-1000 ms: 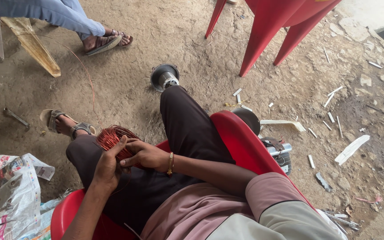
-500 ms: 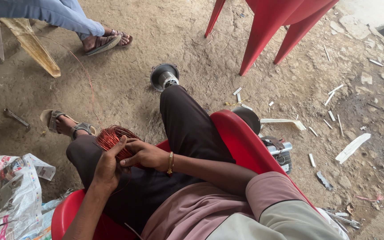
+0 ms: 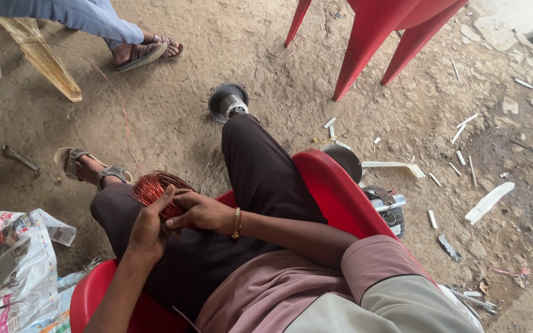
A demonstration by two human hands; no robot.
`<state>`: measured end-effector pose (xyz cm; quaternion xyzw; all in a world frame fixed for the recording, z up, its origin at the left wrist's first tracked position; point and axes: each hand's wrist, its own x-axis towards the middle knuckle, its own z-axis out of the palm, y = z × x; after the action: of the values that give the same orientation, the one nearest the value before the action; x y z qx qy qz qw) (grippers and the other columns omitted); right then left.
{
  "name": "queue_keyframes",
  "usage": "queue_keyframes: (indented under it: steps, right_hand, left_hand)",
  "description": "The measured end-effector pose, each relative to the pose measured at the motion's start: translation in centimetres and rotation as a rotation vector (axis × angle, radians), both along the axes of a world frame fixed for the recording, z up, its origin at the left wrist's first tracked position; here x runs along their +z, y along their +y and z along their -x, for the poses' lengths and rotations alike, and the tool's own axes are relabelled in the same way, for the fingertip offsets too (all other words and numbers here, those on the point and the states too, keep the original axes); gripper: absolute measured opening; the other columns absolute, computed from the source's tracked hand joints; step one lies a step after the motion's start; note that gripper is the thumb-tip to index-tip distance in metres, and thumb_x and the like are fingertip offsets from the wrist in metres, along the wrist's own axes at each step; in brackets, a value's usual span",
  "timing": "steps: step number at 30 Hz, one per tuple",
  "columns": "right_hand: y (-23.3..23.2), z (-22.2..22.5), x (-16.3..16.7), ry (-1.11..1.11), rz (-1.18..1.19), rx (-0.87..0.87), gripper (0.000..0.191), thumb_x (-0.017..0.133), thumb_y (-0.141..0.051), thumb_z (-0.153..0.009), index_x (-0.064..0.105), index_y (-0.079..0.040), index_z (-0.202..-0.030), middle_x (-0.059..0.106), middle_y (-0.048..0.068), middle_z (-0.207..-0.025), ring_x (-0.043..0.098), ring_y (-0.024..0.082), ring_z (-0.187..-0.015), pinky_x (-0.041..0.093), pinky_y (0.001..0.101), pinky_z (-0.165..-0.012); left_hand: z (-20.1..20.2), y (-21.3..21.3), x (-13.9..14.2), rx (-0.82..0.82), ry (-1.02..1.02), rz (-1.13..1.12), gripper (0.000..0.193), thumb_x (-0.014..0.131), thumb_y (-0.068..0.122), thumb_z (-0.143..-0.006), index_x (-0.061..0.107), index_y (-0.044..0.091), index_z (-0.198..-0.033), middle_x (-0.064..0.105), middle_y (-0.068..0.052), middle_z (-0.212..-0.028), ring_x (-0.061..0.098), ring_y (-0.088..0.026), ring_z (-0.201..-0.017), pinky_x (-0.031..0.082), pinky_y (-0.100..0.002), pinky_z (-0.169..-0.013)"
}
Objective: The person sits in a red plastic chair and winds red enameled copper wire by hand, folding and looping the wire over their lap to form a compact coil bundle. They repeatedly gather, fold, and press the wire strands together, adjusting the loops to keep the bundle tidy.
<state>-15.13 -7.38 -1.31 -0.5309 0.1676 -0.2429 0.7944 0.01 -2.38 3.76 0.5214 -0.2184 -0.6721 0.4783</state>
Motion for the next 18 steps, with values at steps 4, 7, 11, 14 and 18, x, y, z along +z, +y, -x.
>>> queue_keyframes:
  steps: [4, 7, 11, 14, 18]
  right_hand:
    - [0.00, -0.08, -0.55, -0.022, -0.035, 0.018, 0.035, 0.071, -0.011, -0.098, 0.062, 0.008, -0.126, 0.055, 0.006, -0.128, 0.063, 0.014, -0.107, 0.054, 0.0326, -0.094]
    - [-0.08, -0.09, -0.66, -0.043, -0.061, 0.038, 0.034, 0.072, -0.011, -0.100, 0.062, 0.008, -0.127, 0.057, 0.011, -0.124, 0.064, 0.017, -0.104, 0.055, 0.0337, -0.092]
    - [-0.09, -0.05, -0.33, 0.005, 0.029, -0.003, 0.036, 0.072, -0.012, -0.098, 0.063, 0.008, -0.126, 0.052, 0.005, -0.133, 0.059, 0.016, -0.115, 0.050, 0.0335, -0.100]
    - [-0.02, 0.06, 0.08, 0.012, -0.005, 0.012, 0.040, 0.074, -0.016, -0.097, 0.062, 0.008, -0.127, 0.053, 0.007, -0.133, 0.058, 0.020, -0.116, 0.049, 0.0368, -0.101]
    - [-0.03, 0.16, 0.28, 0.072, 0.091, -0.006, 0.044, 0.074, -0.018, -0.095, 0.062, 0.006, -0.131, 0.053, 0.006, -0.139, 0.055, 0.017, -0.126, 0.044, 0.0342, -0.109]
  left_hand:
    - [-0.05, 0.14, 0.04, 0.007, -0.001, -0.013, 0.033, 0.059, 0.041, -0.103, 0.070, 0.010, -0.102, 0.066, -0.001, -0.080, 0.058, -0.010, -0.058, 0.041, -0.025, -0.045]
    - [-0.03, 0.12, 0.24, -0.001, -0.023, -0.021, 0.034, 0.058, 0.041, -0.102, 0.070, 0.010, -0.102, 0.066, -0.001, -0.079, 0.058, -0.010, -0.057, 0.041, -0.025, -0.045]
    - [0.05, 0.11, 0.40, 0.011, 0.006, -0.022, 0.033, 0.058, 0.041, -0.102, 0.070, 0.010, -0.102, 0.065, 0.000, -0.080, 0.058, -0.010, -0.058, 0.041, -0.025, -0.045]
    - [0.17, 0.08, 0.52, 0.009, 0.030, -0.002, 0.032, 0.059, 0.040, -0.103, 0.069, 0.010, -0.104, 0.065, 0.000, -0.081, 0.058, -0.009, -0.059, 0.041, -0.025, -0.046]
    - [0.31, 0.13, 0.91, -0.006, -0.019, -0.026, 0.035, 0.057, 0.042, -0.101, 0.071, 0.009, -0.107, 0.066, 0.000, -0.080, 0.057, -0.009, -0.058, 0.040, -0.024, -0.045]
